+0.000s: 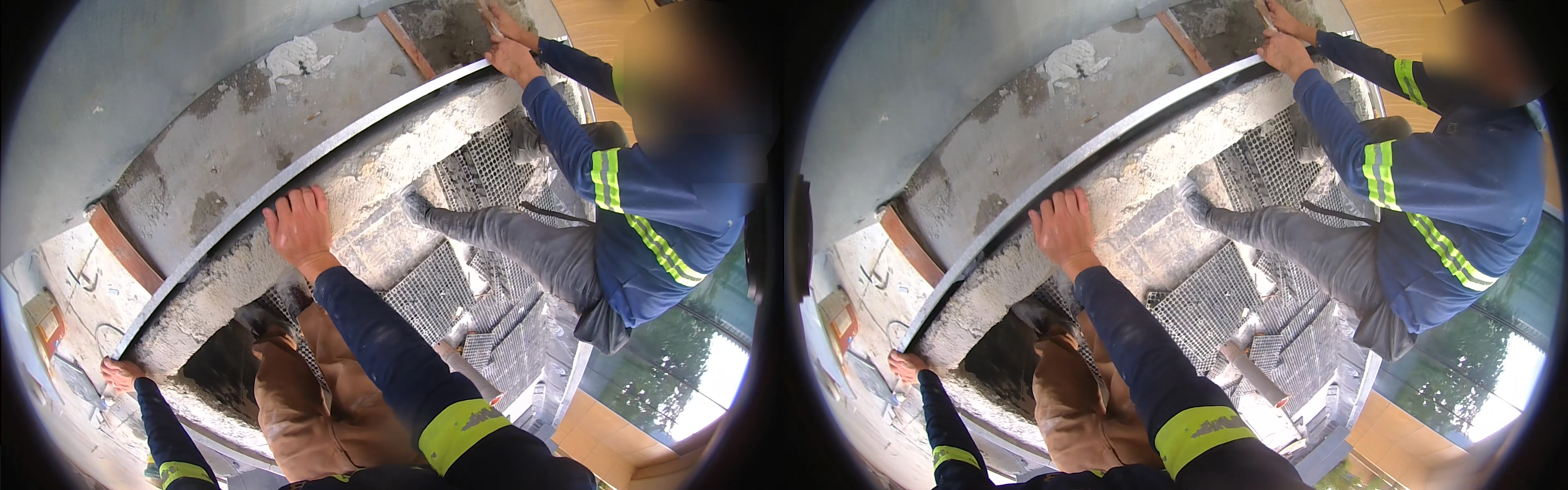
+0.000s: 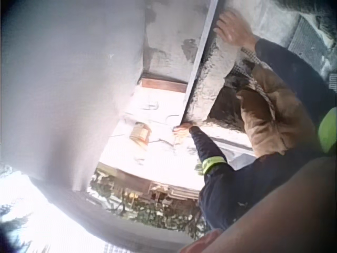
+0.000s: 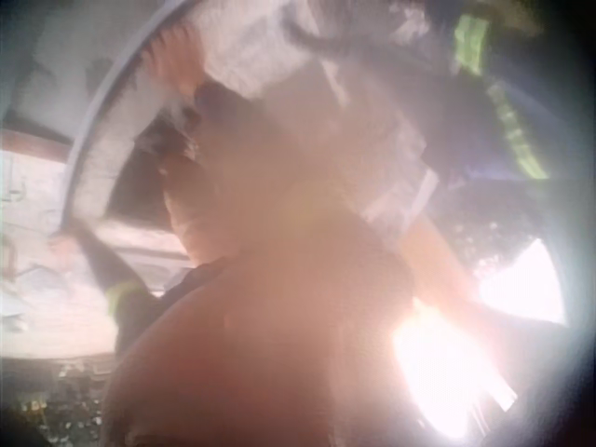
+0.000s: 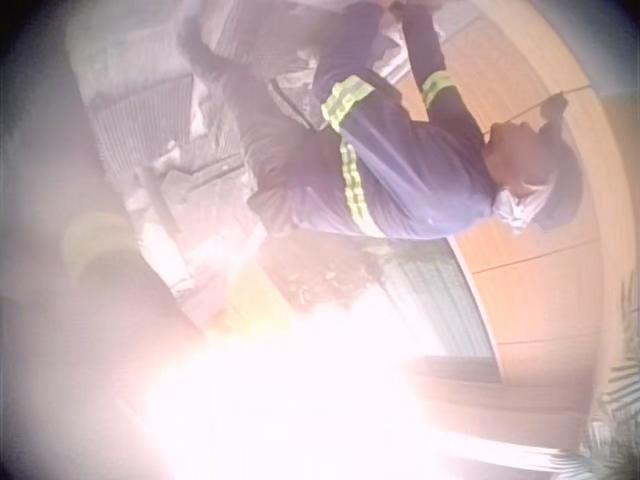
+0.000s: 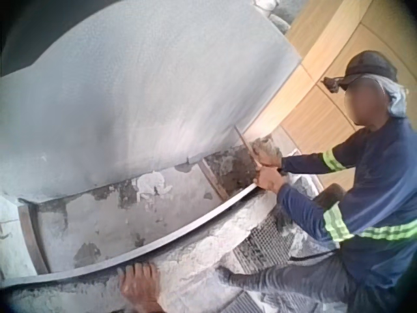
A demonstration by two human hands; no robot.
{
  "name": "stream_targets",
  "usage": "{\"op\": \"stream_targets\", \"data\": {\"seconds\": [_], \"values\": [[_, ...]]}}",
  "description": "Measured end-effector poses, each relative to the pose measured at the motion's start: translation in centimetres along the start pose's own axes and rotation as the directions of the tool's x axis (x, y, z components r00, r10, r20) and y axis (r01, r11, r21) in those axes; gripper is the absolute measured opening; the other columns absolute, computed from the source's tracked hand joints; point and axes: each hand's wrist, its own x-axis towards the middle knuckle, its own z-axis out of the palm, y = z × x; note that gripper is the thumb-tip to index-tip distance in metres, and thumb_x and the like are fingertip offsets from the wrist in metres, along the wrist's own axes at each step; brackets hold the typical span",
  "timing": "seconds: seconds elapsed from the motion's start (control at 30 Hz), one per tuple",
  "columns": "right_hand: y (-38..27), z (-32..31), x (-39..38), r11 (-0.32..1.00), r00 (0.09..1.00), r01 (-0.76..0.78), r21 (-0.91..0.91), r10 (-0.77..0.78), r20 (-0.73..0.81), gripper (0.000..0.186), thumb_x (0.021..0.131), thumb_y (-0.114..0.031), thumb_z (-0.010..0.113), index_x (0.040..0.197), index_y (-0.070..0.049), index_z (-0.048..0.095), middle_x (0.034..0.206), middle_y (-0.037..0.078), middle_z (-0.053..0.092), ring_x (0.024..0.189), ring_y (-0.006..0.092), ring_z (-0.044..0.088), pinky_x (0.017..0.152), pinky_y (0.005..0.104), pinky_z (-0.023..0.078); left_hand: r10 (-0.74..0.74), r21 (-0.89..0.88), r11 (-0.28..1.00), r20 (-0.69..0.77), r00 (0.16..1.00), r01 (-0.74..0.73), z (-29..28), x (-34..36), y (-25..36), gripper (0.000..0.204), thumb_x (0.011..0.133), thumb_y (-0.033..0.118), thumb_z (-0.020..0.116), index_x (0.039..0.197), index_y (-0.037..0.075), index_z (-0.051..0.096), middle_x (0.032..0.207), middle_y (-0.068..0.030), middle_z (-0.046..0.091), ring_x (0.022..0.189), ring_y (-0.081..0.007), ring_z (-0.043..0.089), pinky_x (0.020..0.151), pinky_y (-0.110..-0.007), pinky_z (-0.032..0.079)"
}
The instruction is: The person installs a stone tile onto a metal frame over a mesh base. They use a hammer to tap the tile into place, apply sealant from a bottle along the edges, and measure the frame with a tape measure. A second worker is visible nearby.
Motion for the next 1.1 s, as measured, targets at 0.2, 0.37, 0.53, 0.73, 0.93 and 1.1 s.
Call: {"op": "stream_targets", "data": {"seconds": [0.2, 0.37, 0.53, 0.73, 0.93, 1.1], "values": [[0.1, 0.2, 0.0, 0.999, 1.0, -0.028, -0.038, 0.028, 0.004, 0.023, 0.08, -0.029, 0.052, 0.075, -0.007, 0.054, 0.082, 0.011, 0.048, 0.091, 0.0278, 0.045, 0.094, 0.0429, 0.027, -0.028, -0.057, 0.998, 0.033, 0.999, 0.03, -1.5, -0.4, 1.3, 0.042, 0.087, 0.046, 0.025, 0.108, 0.023, 0.053, 0.112, -0.0022, 0.051, 0.104, -0.0243, 0.047, 0.086, -0.045, 0.032], [-0.1, 0.0, 0.3, 0.999, 1.0, -0.021, -0.047, 0.021, -0.009, 0.021, 0.079, -0.027, 0.052, 0.074, -0.007, 0.054, 0.081, 0.011, 0.048, 0.09, 0.0273, 0.045, 0.094, 0.0425, 0.027, -0.044, -0.044, 0.998, 0.018, 0.999, 0.045, -1.0, -0.2, 0.7, 0.042, 0.087, 0.047, 0.025, 0.108, 0.023, 0.053, 0.117, -0.0004, 0.05, 0.109, -0.0222, 0.045, 0.086, -0.044, 0.031], [0.0, 0.1, 0.7, 0.998, 1.0, -0.014, -0.057, 0.013, -0.017, 0.019, 0.078, -0.025, 0.053, 0.072, -0.007, 0.054, 0.08, 0.011, 0.049, 0.089, 0.0271, 0.046, 0.092, 0.0419, 0.027, -0.059, -0.111, 0.992, 0.042, 0.997, 0.063, -0.9, 0.0, 0.7, 0.044, 0.086, 0.048, 0.025, 0.107, 0.024, 0.055, 0.12, 0.001, 0.05, 0.11, -0.02, 0.044, 0.087, -0.043, 0.03], [-0.1, 0.1, 0.4, 0.997, 1.0, -0.016, -0.08, 0.015, -0.006, 0.018, 0.077, -0.025, 0.053, 0.072, -0.007, 0.055, 0.079, 0.011, 0.049, 0.088, 0.0269, 0.046, 0.092, 0.0421, 0.028, 0.008, -0.008, 1.0, 0.016, 1.0, -0.008, -1.2, -0.3, 0.8, 0.043, 0.087, 0.046, 0.025, 0.105, 0.023, 0.055, 0.114, -0.0001, 0.052, 0.106, -0.0221, 0.046, 0.085, -0.044, 0.031], [-0.1, 0.2, 0.6, 0.996, 1.0, -0.016, -0.087, 0.015, -0.016, 0.017, 0.077, -0.024, 0.053, 0.071, -0.008, 0.054, 0.079, 0.01, 0.049, 0.087, 0.0267, 0.046, 0.092, 0.0424, 0.029, 0.039, -0.092, 0.995, -0.029, 0.999, -0.042, -2.1, -0.5, 1.5, 0.043, 0.087, 0.044, 0.023, 0.102, 0.021, 0.055, 0.108, -0.0011, 0.053, 0.1, -0.0238, 0.049, 0.081, -0.045, 0.035], [-0.4, -0.1, 0.1, 0.997, 0.999, -0.03, -0.077, 0.031, 0.014, 0.017, 0.076, -0.025, 0.054, 0.072, -0.009, 0.054, 0.079, 0.01, 0.049, 0.087, 0.027, 0.046, 0.092, 0.0422, 0.028, 0.05, -0.048, 0.998, -0.01, 0.999, -0.05, -2.5, -0.2, 0.8, 0.039, 0.087, 0.042, 0.025, 0.1, 0.021, 0.055, 0.108, -0.0024, 0.053, 0.099, -0.0241, 0.048, 0.082, -0.044, 0.032]]}}
